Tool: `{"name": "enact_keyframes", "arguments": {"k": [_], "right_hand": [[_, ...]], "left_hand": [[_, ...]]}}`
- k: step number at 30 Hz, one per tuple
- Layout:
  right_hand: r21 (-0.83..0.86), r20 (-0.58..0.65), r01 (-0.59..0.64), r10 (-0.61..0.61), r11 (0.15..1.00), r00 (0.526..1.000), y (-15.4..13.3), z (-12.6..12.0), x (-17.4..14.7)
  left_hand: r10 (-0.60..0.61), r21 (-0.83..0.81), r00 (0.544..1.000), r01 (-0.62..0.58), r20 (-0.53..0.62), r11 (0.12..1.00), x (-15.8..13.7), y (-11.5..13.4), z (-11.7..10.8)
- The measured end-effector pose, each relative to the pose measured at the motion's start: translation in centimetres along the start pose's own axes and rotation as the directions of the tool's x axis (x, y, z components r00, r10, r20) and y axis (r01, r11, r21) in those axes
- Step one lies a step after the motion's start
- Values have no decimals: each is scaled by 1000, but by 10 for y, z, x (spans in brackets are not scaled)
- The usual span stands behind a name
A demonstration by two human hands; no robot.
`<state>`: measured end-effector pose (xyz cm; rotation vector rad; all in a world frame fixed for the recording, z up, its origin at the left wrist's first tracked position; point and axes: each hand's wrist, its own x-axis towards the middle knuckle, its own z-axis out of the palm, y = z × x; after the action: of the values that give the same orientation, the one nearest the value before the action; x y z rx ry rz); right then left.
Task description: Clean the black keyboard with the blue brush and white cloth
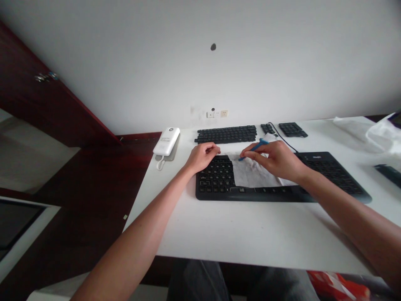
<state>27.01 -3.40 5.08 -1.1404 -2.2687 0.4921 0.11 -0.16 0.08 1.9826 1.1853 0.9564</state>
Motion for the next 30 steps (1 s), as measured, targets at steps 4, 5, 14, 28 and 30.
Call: {"name": "enact_keyframes", "arguments": {"k": [4,5,14,28,30], "right_hand": [[53,113,21,-27,998,993,7,-6,-1],[56,133,25,-33,998,991,8,-6,-1],[42,179,61,-68,997,982,9,-2,-2],[-47,217,81,-69,996,974,3,-4,-3],[-68,230,79,-61,995,971,4,-5,-3]], "left_hand": [[3,-20,1000,-3,-1,1000,0,0,0],[7,-26,1000,-7,-3,1000,1,0,0],[27,-20,1000,-27,-11,999,2,-4,1],[15,-3,1000,-15,-3,1000,1,-1,1],[16,1,1000,-16,-2,1000,1,-1,0]]}}
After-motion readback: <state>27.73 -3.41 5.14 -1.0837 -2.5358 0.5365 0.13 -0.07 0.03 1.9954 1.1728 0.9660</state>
